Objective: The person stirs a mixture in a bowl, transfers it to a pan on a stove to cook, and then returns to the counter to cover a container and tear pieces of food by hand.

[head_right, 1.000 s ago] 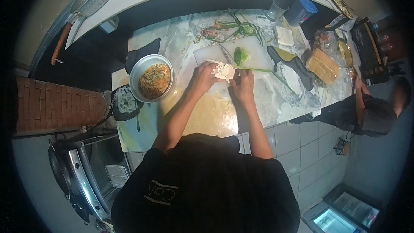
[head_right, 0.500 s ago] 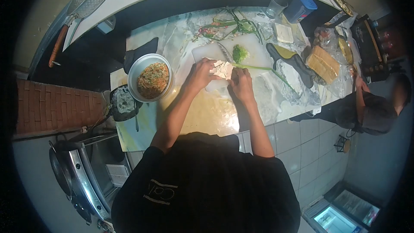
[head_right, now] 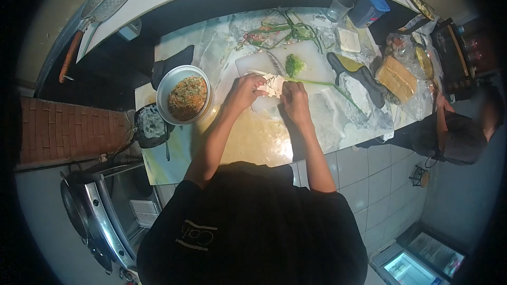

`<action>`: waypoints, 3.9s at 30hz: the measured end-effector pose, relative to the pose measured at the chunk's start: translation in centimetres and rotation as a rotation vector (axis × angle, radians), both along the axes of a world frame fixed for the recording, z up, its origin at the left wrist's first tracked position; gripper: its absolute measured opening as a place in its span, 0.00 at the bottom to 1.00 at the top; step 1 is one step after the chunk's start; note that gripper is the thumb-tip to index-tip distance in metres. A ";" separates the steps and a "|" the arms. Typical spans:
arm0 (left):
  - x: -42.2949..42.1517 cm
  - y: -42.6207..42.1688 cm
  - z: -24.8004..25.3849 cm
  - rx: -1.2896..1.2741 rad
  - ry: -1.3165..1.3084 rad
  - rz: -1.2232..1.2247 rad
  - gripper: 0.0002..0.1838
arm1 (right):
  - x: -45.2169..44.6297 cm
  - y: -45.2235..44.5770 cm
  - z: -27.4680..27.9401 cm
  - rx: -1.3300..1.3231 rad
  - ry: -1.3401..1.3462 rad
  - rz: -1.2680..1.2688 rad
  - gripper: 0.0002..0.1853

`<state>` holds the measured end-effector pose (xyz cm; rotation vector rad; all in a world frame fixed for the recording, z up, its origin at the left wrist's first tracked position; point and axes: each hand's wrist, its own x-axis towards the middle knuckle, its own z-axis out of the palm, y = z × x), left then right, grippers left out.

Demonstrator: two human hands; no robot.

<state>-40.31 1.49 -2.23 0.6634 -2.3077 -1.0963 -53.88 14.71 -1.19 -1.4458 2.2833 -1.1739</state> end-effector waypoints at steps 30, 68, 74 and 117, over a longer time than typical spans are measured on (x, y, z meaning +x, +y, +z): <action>-0.6 0.5 0.2 -0.027 -0.060 0.005 0.35 | -0.8 1.8 0.1 0.090 0.064 0.078 0.17; -1.9 0.2 0.8 0.094 -0.256 -0.053 0.27 | -1.6 0.0 -1.1 0.041 -0.098 0.069 0.13; -2.5 0.7 0.3 0.172 -0.176 -0.040 0.24 | -1.6 0.0 -1.3 -0.009 -0.062 0.098 0.15; -1.7 -0.2 0.3 0.377 0.014 0.005 0.13 | -1.2 1.0 -0.9 -0.004 0.196 0.088 0.20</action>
